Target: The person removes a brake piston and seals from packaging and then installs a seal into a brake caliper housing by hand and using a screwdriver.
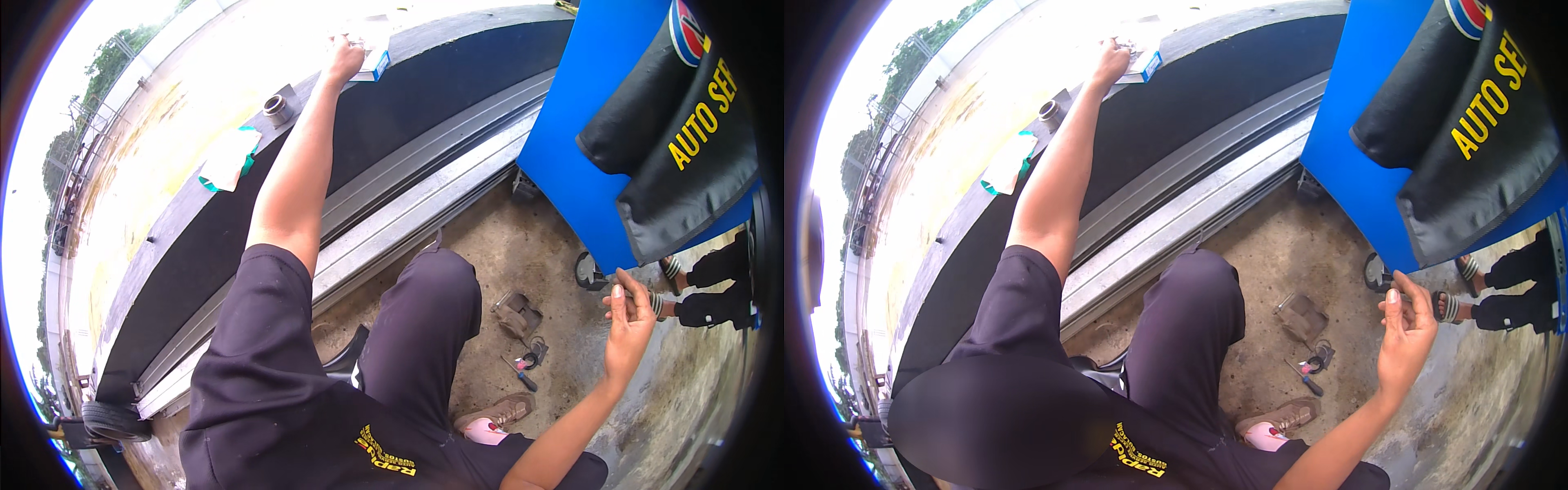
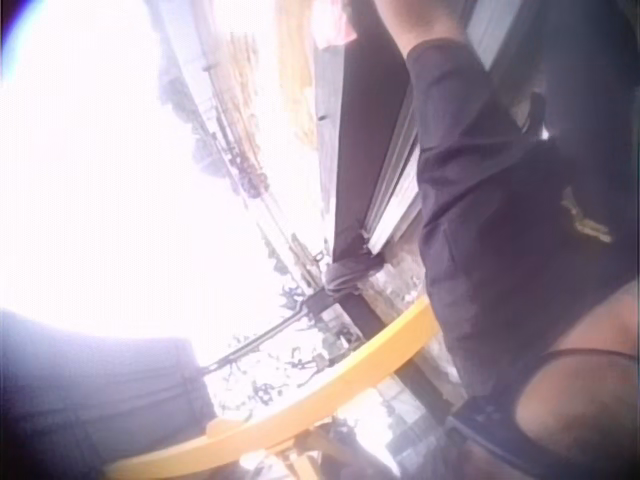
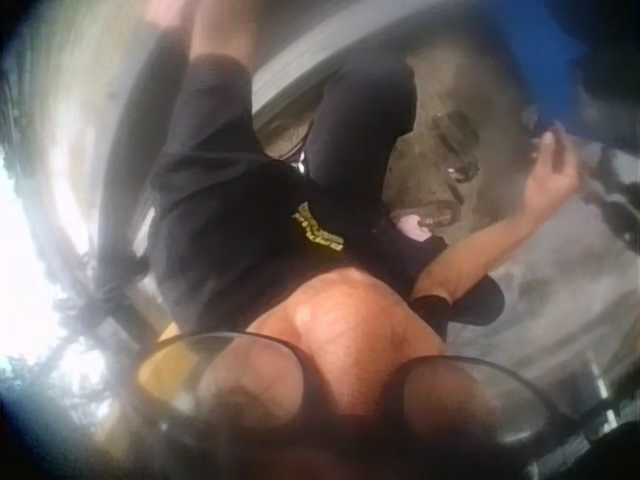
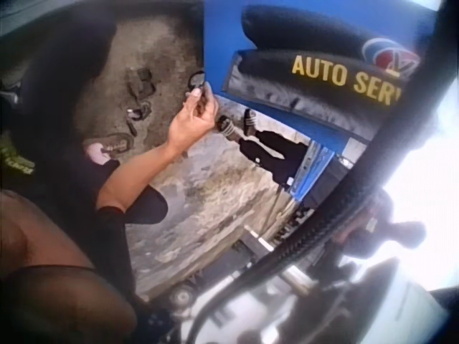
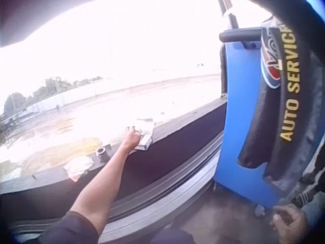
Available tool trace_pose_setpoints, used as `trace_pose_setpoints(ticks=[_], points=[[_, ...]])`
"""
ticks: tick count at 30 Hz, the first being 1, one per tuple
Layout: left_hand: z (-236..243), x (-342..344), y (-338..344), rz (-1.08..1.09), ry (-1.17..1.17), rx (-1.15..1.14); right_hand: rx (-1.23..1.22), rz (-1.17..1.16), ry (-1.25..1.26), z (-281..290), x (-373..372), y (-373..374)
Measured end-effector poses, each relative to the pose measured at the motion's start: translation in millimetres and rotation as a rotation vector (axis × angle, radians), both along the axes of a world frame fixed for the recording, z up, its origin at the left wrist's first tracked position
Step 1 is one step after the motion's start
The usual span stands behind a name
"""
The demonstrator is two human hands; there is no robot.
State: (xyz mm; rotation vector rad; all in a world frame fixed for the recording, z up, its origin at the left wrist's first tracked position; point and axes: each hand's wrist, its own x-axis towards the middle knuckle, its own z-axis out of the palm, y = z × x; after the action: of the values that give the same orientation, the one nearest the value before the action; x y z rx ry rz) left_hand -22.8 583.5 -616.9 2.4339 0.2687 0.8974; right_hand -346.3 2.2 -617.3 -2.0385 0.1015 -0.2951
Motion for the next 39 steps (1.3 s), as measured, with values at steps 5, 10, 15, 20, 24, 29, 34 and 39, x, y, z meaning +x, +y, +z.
trace_pose_setpoints(ticks=[5, 10, 15, 20, 24, 29, 34, 39], points=[[-13.7, -10.5, 6.5, 0.038, 0.074, 0.268, -0.042, 0.006, 0.005, -7.7, 3.9, -4.3], [2.9, -54.5, -29.4, 0.054, 0.163, 0.482, -0.014, -0.029, 0.029, -14.5, 9.5, -9.5], [-8.2, -54.9, -11.8, 0.05, 0.103, 0.453, -0.029, -0.015, 0.016, -20.1, 13.1, -7.6], [-20.5, -40.3, -16.5, 0.151, 0.11, 0.426, -0.052, -0.04, 0.03, -24.7, 12.3, -13.0], [-22.5, -32.8, -5.4, 0.145, 0.066, 0.481, -0.052, -0.039, 0.043, -28.1, 11.3, -7.0], [-15.0, -34.3, -17.6, 0.134, 0.215, 0.539, -0.092, -0.04, 0.032, -28.2, 10.6, 5.9], [4.3, -25.4, -28.8, 0.226, 0.204, 0.791, -0.067, -0.072, 0.077, -62.2, 19.4, -21.0], [3.3, -38.5, -15.1, 0.361, -0.408, 0.513, 0.192, -0.36, 0.257, -169.9, 24.1, -111.6]])
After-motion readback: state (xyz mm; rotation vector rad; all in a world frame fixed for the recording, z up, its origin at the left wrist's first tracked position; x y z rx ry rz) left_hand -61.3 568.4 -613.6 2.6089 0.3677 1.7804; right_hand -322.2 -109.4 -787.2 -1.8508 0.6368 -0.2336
